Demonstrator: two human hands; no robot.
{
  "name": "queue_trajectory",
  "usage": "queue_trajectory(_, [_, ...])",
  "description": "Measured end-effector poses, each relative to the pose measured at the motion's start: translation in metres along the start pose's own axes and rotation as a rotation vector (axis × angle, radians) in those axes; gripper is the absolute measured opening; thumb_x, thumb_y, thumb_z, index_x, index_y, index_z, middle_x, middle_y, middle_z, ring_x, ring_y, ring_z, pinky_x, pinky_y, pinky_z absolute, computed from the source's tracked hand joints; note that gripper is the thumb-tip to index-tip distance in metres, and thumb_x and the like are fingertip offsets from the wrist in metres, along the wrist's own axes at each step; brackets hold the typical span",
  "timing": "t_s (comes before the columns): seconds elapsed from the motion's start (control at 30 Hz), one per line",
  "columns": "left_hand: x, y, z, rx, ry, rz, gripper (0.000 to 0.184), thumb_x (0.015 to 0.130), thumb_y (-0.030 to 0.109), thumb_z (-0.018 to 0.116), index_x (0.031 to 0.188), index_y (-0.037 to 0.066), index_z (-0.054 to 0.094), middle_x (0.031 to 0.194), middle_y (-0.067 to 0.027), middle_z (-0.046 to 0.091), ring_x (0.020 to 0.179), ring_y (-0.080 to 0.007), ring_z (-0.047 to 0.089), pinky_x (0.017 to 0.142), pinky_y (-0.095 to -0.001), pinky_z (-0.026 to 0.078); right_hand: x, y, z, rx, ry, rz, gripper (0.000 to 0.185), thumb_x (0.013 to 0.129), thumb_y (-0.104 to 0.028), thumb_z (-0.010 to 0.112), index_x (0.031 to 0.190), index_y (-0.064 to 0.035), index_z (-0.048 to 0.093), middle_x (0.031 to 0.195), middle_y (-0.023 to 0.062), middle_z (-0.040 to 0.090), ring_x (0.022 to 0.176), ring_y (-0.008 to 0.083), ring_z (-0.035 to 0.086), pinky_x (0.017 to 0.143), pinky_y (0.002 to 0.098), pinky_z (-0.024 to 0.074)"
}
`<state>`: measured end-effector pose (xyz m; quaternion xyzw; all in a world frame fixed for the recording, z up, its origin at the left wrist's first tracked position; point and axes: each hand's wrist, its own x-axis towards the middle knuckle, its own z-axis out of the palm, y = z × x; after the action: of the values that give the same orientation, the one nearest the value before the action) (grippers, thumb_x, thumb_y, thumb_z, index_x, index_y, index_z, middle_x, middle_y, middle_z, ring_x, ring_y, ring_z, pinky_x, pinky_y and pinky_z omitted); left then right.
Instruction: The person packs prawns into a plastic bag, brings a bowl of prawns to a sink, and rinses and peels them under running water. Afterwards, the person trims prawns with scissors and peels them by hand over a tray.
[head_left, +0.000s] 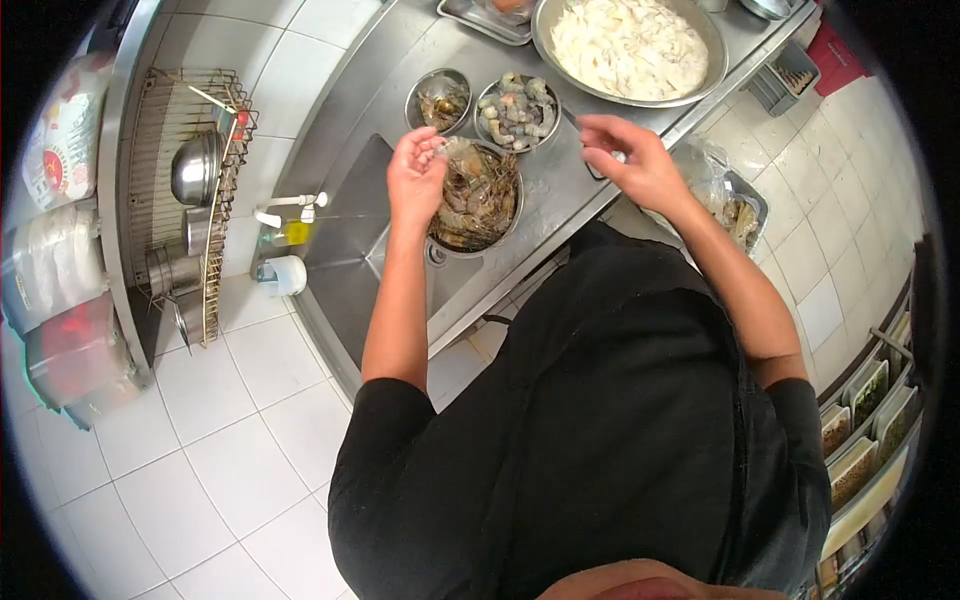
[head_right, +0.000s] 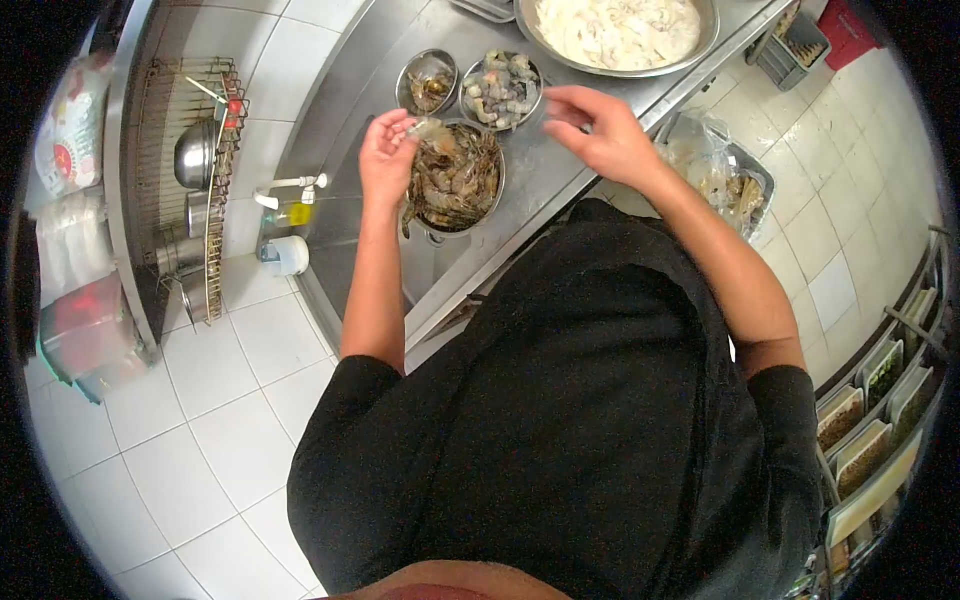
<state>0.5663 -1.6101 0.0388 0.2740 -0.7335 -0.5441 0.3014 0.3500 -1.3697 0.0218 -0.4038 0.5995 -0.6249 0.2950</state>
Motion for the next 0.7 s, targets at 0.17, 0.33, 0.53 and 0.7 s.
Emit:
queue_trajectory(0.17, [-0.005, 0.052, 0.060, -0.266, -0.028, 0.067, 0.043, 0.082, -0.012, 0.055, 0.123, -0.003, 0.048, 0.110, -0.0105, 0.057, 0.104, -0.0154, 0.055, 0.095, -0.0277, 0.044, 0.043, -0.019, 0.031, 0.062, -0.123, -0.187, 0.046, 0.082, -0.020, 0.073, 0.121, -0.0016, 0.059, 0.101, 0.0086, 0.066, 0.092, 0.0143, 0.060, 0.083, 0.0295, 0.0488])
queue_trajectory(0.33, [-0.005, 0.037, 0.112, -0.350, -0.092, 0.055, 0.045, 0.081, -0.013, 0.054, 0.125, -0.003, 0.048, 0.112, -0.0090, 0.054, 0.106, -0.0141, 0.053, 0.094, -0.0265, 0.043, 0.046, 0.015, 0.016, 0.067, -0.344, 0.090, 0.032, 0.085, -0.006, 0.067, 0.116, -0.0014, 0.059, 0.081, -0.0015, 0.057, 0.073, 0.0055, 0.050, 0.064, 0.0234, 0.0426])
queue_trajectory(0.53, [-0.013, 0.011, 0.152, -0.396, -0.298, -0.085, 0.047, 0.084, -0.010, 0.059, 0.128, -0.004, 0.046, 0.115, -0.0087, 0.053, 0.105, -0.0120, 0.053, 0.089, -0.0245, 0.045, 0.013, 0.020, -0.023, -0.028, -0.184, 0.103, 0.029, 0.078, -0.012, 0.072, 0.103, -0.0008, 0.062, 0.080, 0.0070, 0.064, 0.073, 0.0138, 0.057, 0.068, 0.0298, 0.0474])
queue_trajectory(0.7, [-0.011, -0.002, 0.168, -0.335, -0.371, -0.200, 0.035, 0.084, -0.007, 0.061, 0.119, -0.004, 0.056, 0.106, -0.0065, 0.061, 0.093, -0.0108, 0.058, 0.084, -0.0243, 0.047, -0.010, 0.061, -0.065, -0.012, -0.192, 0.207, 0.029, 0.081, -0.011, 0.071, 0.107, -0.0014, 0.063, 0.081, 0.0031, 0.065, 0.067, 0.0097, 0.055, 0.063, 0.0262, 0.0467])
